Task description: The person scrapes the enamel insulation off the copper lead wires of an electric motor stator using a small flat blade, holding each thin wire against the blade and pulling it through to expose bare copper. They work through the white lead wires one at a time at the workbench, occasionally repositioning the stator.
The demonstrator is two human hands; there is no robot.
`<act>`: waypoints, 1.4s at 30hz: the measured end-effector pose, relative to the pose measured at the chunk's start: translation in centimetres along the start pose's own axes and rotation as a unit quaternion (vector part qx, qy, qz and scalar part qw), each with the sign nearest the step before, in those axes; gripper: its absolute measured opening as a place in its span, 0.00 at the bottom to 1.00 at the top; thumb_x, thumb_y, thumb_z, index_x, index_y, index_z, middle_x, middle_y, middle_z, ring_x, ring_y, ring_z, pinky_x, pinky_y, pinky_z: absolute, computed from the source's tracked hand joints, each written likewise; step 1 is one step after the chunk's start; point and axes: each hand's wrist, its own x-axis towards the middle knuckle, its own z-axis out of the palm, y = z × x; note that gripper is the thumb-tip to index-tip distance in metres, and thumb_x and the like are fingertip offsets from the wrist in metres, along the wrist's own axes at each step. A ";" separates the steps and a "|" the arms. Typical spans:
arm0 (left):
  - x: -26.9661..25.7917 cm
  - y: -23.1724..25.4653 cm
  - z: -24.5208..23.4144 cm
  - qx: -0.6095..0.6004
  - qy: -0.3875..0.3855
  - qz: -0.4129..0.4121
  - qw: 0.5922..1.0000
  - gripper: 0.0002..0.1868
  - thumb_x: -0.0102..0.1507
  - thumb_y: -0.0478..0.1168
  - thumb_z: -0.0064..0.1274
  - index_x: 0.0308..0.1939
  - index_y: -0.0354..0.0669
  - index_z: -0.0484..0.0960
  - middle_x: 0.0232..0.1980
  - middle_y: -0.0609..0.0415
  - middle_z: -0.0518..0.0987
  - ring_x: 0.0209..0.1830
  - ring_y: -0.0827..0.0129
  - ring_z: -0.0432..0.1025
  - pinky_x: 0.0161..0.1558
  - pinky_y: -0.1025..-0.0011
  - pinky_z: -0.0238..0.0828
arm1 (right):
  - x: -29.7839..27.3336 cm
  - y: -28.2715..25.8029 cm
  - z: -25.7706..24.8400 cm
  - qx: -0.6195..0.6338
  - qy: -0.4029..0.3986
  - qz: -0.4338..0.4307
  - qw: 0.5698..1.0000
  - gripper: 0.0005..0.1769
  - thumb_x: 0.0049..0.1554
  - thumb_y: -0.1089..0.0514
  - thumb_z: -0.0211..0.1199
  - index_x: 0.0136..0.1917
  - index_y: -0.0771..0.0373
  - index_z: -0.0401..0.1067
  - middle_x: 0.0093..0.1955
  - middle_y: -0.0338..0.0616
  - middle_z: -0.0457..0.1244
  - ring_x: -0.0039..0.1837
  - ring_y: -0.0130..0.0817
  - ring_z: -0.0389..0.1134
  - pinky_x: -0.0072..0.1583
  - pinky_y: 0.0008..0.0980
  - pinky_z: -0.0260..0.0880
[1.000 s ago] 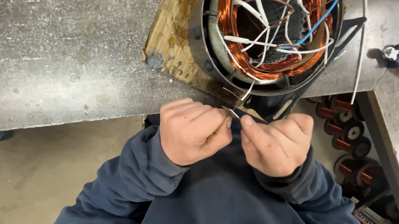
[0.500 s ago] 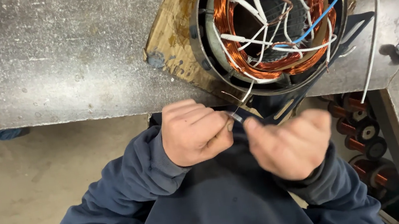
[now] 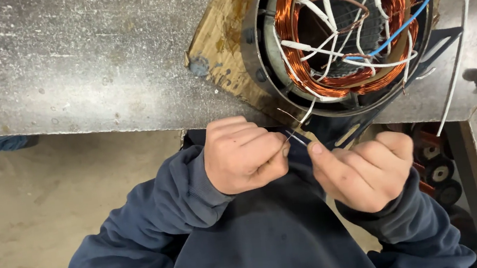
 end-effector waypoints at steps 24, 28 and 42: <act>0.1 0.1 0.1 -0.005 0.008 0.009 1.000 0.07 0.57 0.32 0.62 0.31 0.43 0.78 0.25 0.58 0.70 0.22 0.64 0.68 0.28 0.67 0.60 | 0.6 2.1 -0.8 -0.012 -0.008 -0.005 1.000 0.17 0.50 0.63 0.72 0.55 0.60 0.79 0.31 0.26 0.60 0.32 0.31 0.55 0.46 0.37 0.51; 0.1 -0.2 0.1 0.039 0.009 0.029 0.999 0.07 0.57 0.34 0.62 0.32 0.43 0.78 0.25 0.59 0.69 0.23 0.66 0.67 0.29 0.68 0.59 | 2.9 1.7 -2.0 0.033 -0.021 -0.010 0.999 0.17 0.53 0.63 0.71 0.56 0.60 0.79 0.30 0.27 0.57 0.34 0.32 0.55 0.48 0.36 0.53; -0.1 -1.0 0.0 0.233 0.003 0.210 0.950 0.07 0.61 0.37 0.59 0.37 0.37 0.79 0.29 0.61 0.65 0.27 0.72 0.64 0.30 0.72 0.56 | 8.5 2.8 -5.7 -0.051 -0.185 -0.214 0.958 0.28 0.43 0.61 0.62 0.58 0.65 0.81 0.28 0.32 0.46 0.31 0.27 0.52 0.41 0.29 0.51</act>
